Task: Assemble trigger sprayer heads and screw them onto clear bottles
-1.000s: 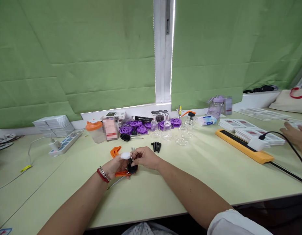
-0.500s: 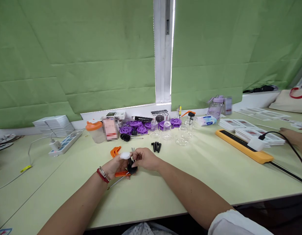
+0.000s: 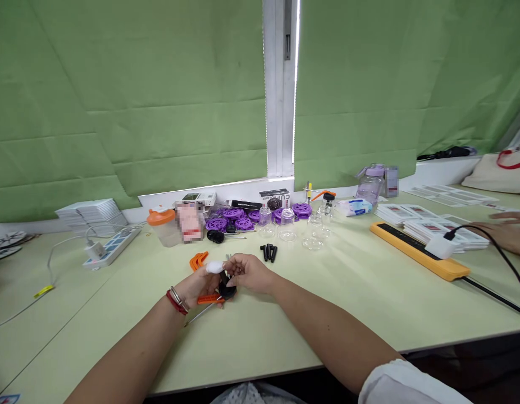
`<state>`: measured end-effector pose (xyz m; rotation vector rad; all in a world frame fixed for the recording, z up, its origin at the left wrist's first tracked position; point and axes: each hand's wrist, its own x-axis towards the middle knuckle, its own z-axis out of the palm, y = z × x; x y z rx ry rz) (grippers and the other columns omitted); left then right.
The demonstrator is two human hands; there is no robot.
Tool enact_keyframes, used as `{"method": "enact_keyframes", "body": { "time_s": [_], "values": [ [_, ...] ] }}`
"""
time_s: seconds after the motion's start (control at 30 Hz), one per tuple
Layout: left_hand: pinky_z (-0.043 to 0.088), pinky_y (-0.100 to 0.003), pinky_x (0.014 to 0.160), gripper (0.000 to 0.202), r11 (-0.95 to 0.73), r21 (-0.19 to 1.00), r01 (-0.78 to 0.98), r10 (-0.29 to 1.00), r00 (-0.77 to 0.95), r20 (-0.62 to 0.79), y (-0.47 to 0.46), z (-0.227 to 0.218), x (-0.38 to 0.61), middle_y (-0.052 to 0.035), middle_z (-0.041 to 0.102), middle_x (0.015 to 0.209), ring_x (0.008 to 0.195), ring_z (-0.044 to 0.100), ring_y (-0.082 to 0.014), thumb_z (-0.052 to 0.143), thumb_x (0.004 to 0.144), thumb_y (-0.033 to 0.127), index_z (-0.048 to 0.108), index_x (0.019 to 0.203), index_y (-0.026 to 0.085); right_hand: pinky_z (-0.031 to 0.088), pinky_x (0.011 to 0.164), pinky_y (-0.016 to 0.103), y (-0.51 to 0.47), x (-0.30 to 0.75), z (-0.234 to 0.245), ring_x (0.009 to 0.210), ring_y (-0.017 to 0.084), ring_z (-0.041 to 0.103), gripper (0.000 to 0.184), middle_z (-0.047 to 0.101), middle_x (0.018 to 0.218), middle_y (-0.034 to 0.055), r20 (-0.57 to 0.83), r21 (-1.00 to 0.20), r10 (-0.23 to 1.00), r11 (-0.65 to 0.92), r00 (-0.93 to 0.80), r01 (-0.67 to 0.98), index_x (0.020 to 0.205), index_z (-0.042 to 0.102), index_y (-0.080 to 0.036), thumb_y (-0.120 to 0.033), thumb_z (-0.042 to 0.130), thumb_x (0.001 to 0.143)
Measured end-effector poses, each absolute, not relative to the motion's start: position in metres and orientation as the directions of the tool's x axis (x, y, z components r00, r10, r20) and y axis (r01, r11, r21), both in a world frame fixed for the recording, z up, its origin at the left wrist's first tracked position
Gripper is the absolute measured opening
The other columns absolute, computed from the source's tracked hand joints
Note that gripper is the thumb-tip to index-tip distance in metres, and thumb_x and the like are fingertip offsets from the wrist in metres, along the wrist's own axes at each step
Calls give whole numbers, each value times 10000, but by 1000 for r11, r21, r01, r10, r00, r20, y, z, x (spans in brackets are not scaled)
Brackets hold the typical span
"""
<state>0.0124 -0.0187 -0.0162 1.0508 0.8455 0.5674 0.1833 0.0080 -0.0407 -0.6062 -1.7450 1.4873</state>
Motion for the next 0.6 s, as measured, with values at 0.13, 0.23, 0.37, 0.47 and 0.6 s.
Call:
{"method": "enact_keyframes", "body": {
  "time_s": [0.13, 0.23, 0.37, 0.47, 0.6],
  "values": [
    [435, -268, 424, 406, 402, 915, -16, 755, 571, -322, -18, -16, 12, -83, 611, 794, 652, 600, -226, 483, 732, 469, 519, 1017, 183, 417, 628, 261, 8, 183, -42, 636, 97, 489, 353, 527, 694, -32, 235, -972, 757, 195, -609, -132, 674, 516, -154, -308, 798, 529],
    [434, -270, 426, 411, 402, 915, -21, 750, 582, -316, -19, -16, 12, -85, 610, 776, 653, 603, -230, 488, 730, 480, 520, 1009, 179, 416, 627, 259, 9, 183, -43, 636, 96, 484, 350, 520, 688, -34, 236, -971, 759, 200, -607, -129, 657, 511, -155, -309, 798, 528],
    [437, -262, 422, 411, 409, 912, -21, 753, 573, -325, -19, -16, 12, -78, 613, 781, 651, 607, -225, 502, 717, 482, 511, 999, 182, 416, 628, 264, 9, 183, -43, 640, 101, 490, 355, 525, 695, -32, 241, -970, 754, 202, -611, -133, 671, 515, -157, -314, 798, 526],
    [439, -256, 425, 412, 418, 908, -20, 752, 568, -334, -20, -15, 12, -69, 614, 780, 649, 608, -217, 512, 705, 489, 506, 991, 192, 421, 631, 266, 9, 183, -42, 635, 101, 494, 348, 528, 689, -31, 236, -971, 751, 197, -617, -132, 679, 522, -155, -311, 796, 532],
    [439, -265, 426, 410, 406, 913, -23, 760, 563, -324, -21, -14, 13, -73, 612, 766, 655, 610, -229, 497, 714, 495, 511, 989, 190, 420, 630, 259, 9, 183, -44, 633, 97, 491, 334, 522, 678, -36, 238, -971, 752, 193, -615, -139, 701, 530, -156, -294, 791, 545]
  ]
}}
